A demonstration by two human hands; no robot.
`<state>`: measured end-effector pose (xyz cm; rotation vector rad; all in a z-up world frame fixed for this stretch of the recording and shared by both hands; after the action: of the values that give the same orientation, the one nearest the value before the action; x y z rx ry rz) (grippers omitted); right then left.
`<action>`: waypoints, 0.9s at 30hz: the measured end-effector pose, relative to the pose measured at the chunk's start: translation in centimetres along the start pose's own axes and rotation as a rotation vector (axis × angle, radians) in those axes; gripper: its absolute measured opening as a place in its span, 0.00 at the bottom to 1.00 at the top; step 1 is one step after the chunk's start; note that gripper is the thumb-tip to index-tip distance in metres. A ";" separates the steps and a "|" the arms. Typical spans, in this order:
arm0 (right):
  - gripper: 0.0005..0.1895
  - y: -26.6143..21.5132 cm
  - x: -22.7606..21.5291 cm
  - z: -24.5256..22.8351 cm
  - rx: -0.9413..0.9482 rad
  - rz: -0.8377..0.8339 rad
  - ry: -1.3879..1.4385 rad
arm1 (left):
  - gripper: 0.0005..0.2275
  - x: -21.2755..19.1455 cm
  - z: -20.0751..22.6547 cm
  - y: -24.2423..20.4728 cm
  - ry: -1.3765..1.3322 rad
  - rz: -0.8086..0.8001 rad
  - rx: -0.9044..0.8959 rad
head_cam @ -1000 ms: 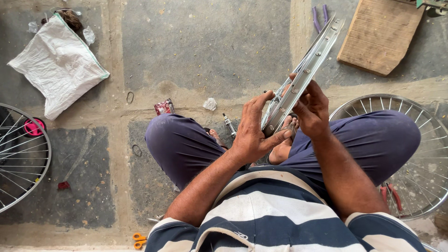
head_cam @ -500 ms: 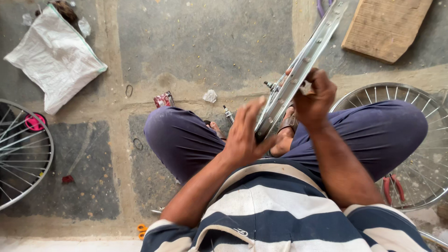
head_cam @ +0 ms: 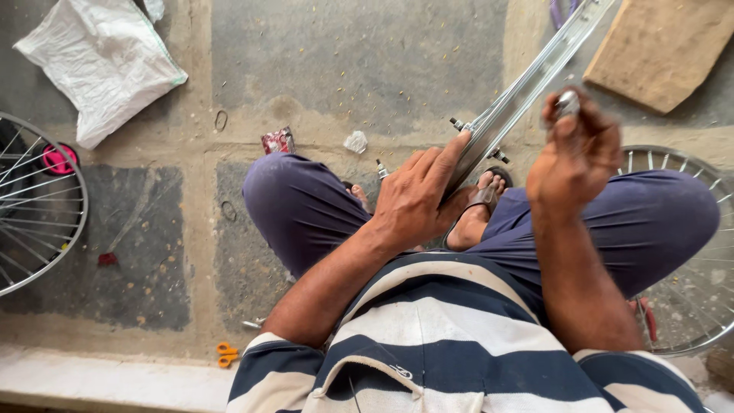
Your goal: The person sits on the floor and scrubs a bicycle rim with a small white cloth. They rotate the rim to clean different sections, repeatedly rubbing the surface to remove dirt or residue.
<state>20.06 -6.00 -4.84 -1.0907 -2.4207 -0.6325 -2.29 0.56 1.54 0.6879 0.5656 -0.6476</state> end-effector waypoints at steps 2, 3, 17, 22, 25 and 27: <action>0.11 -0.8 -0.2 -0.7 0.030 -0.034 -0.030 | 0.28 0.1 0.8 0.8 0.058 0.062 0.017; 0.11 -1.2 -0.2 -0.8 0.043 -0.056 -0.033 | 0.27 0.0 1.1 0.7 0.089 0.076 -0.002; 0.14 -3.2 -1.3 1.4 0.219 -0.392 -0.073 | 0.27 1.1 1.7 2.2 -0.069 0.039 -0.100; 0.15 -1.1 0.1 1.3 0.530 -0.456 0.137 | 0.28 1.2 1.7 1.9 -0.105 0.057 -0.112; 0.17 0.1 1.3 -0.2 0.660 -0.527 0.257 | 0.30 1.4 1.6 1.7 -0.111 0.067 -0.123; 0.20 0.6 2.2 -1.3 0.552 -0.675 0.108 | 0.31 1.3 1.3 1.5 -0.139 0.061 -0.141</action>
<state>19.43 -5.02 -2.47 -0.0106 -2.6080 -0.1644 0.01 0.06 2.13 0.5217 0.4550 -0.5882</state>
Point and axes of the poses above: each hand's wrist, its own y-axis towards the middle knuckle, its own x-axis out of the palm, z = x × y, the point moved 1 cm from there along y, towards the middle knuckle, and after that the axes turned 1 degree about -z, right-handed, at the moved point
